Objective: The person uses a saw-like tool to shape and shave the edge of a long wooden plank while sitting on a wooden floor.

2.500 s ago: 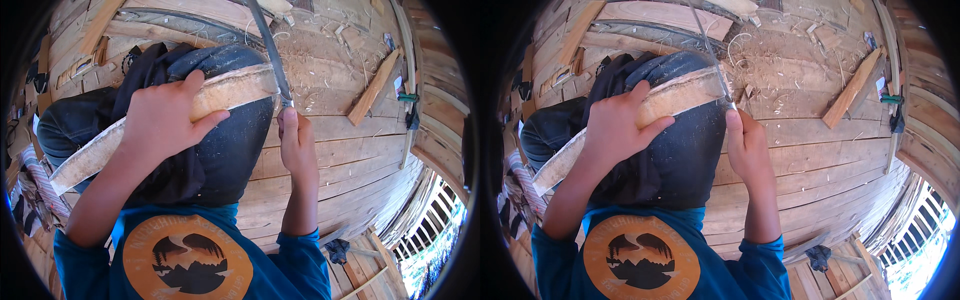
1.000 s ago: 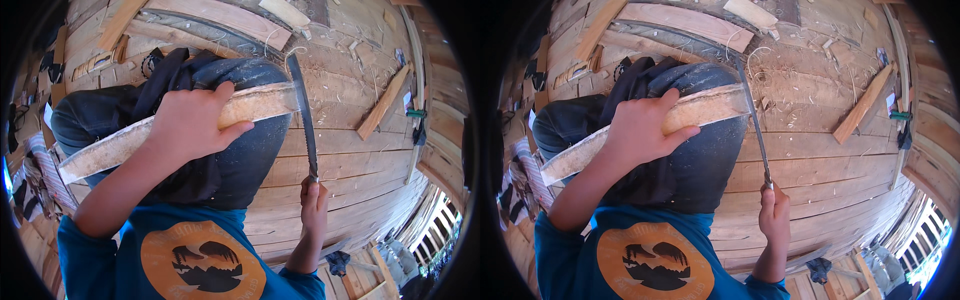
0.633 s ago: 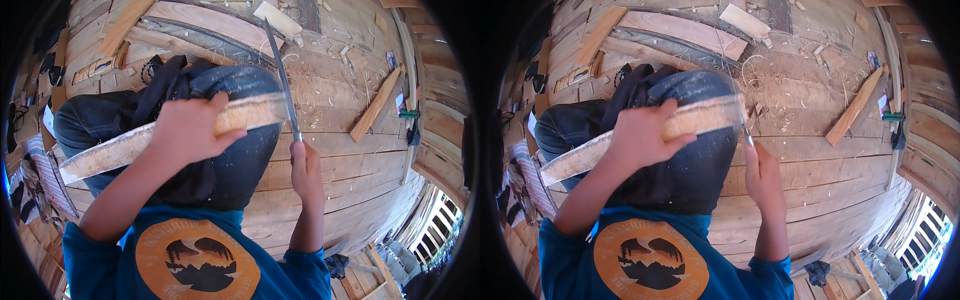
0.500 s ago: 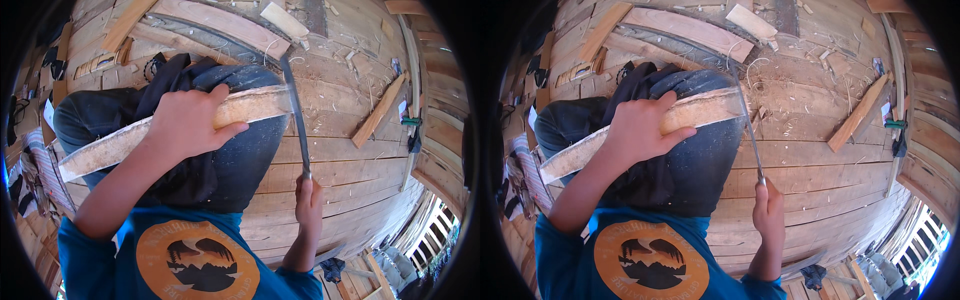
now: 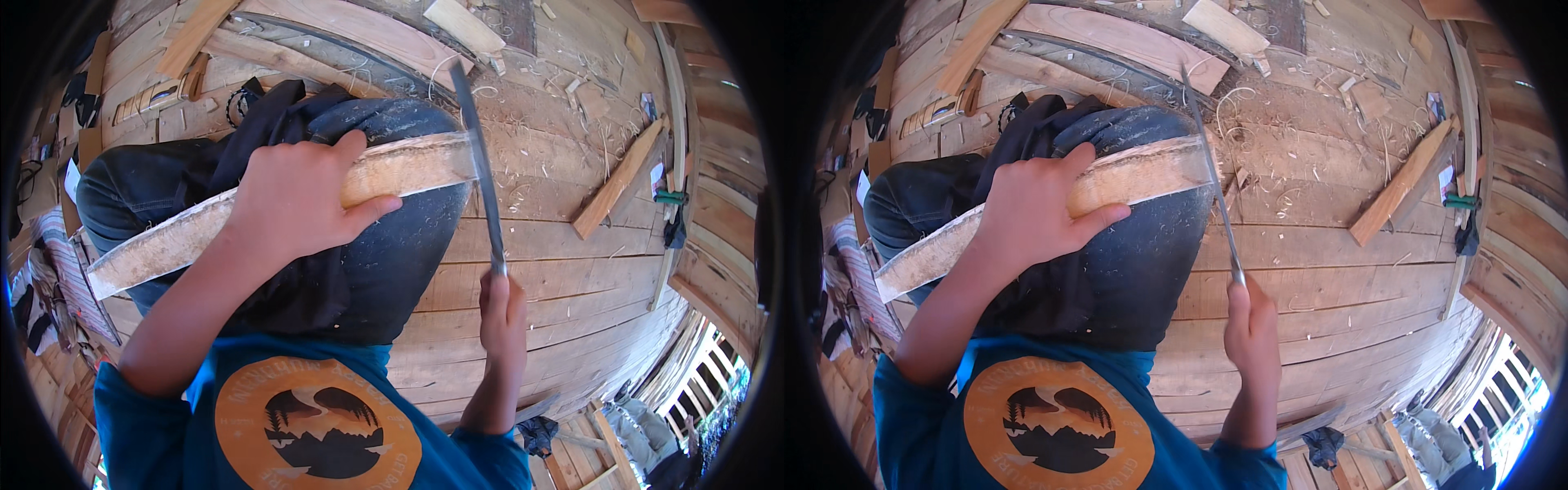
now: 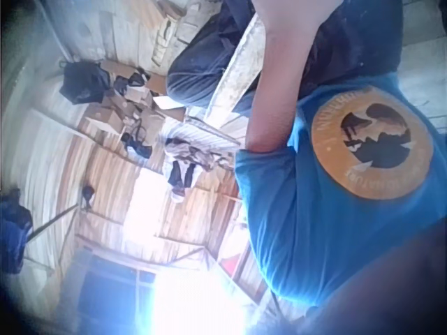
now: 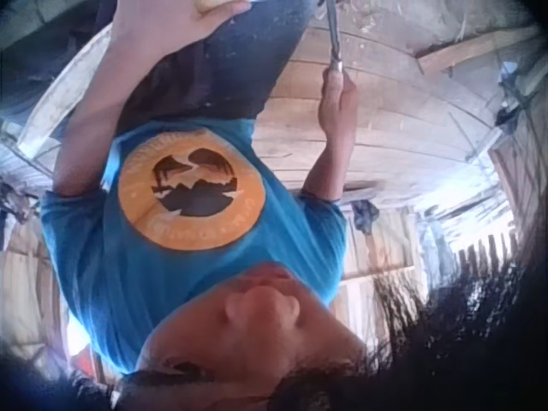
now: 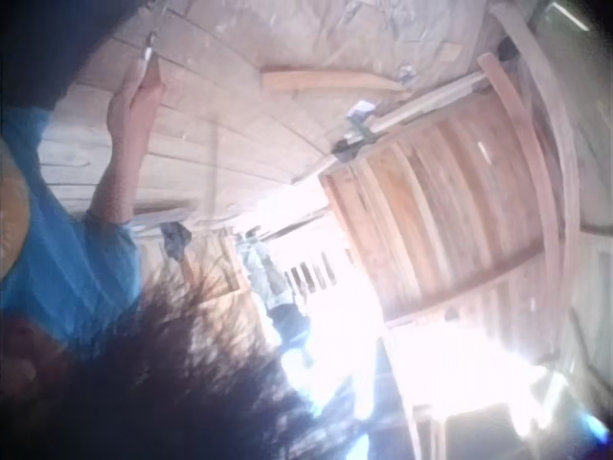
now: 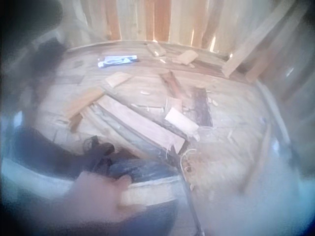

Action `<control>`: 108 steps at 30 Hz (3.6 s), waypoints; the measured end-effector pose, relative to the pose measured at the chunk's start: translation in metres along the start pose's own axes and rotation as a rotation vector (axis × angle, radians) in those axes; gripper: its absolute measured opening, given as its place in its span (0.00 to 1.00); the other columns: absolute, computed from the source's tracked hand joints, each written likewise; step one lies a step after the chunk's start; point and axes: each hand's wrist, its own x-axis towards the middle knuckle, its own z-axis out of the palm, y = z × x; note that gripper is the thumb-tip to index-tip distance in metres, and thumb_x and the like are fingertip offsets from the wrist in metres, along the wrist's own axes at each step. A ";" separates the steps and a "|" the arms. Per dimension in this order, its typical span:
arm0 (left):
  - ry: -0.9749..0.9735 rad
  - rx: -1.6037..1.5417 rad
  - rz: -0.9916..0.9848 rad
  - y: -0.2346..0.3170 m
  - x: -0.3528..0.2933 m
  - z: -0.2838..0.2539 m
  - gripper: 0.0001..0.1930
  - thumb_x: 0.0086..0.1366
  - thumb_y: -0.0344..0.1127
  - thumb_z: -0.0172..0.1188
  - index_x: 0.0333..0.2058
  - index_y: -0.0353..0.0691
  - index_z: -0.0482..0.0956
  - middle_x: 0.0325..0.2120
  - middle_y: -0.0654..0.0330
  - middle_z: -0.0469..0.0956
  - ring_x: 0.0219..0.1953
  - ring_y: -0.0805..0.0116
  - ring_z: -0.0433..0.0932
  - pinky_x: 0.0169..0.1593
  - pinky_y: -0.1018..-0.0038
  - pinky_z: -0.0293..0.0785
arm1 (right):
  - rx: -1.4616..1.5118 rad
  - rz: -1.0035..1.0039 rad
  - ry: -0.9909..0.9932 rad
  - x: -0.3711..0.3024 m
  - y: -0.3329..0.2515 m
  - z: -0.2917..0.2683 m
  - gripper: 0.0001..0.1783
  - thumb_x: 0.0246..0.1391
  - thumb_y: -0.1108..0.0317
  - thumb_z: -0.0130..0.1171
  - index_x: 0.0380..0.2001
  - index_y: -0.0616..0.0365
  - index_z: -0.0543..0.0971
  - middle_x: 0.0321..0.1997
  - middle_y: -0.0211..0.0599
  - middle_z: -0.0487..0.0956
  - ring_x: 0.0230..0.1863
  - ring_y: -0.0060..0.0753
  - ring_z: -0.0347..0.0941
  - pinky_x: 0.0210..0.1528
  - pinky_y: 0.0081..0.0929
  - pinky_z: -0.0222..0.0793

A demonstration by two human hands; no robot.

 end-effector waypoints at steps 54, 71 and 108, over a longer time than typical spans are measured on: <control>0.010 0.028 0.034 0.001 0.000 0.006 0.27 0.55 0.60 0.65 0.37 0.40 0.73 0.16 0.53 0.76 0.23 0.52 0.79 0.27 0.61 0.74 | 0.005 0.041 -0.012 -0.026 0.017 -0.010 0.25 0.70 0.54 0.38 0.27 0.65 0.70 0.16 0.35 0.59 0.19 0.24 0.55 0.22 0.31 0.52; 0.032 0.026 0.069 0.001 -0.001 0.010 0.29 0.55 0.62 0.65 0.39 0.39 0.74 0.17 0.53 0.76 0.23 0.52 0.79 0.27 0.62 0.74 | 0.004 0.086 -0.003 -0.029 0.018 -0.011 0.27 0.69 0.52 0.38 0.28 0.66 0.70 0.16 0.37 0.61 0.21 0.25 0.56 0.24 0.34 0.54; 0.020 0.000 0.053 0.002 -0.003 0.008 0.29 0.55 0.62 0.64 0.36 0.39 0.73 0.15 0.54 0.75 0.21 0.53 0.79 0.24 0.64 0.73 | -0.038 0.000 -0.025 -0.004 -0.001 -0.002 0.26 0.70 0.53 0.39 0.26 0.65 0.69 0.17 0.36 0.61 0.21 0.26 0.56 0.24 0.32 0.54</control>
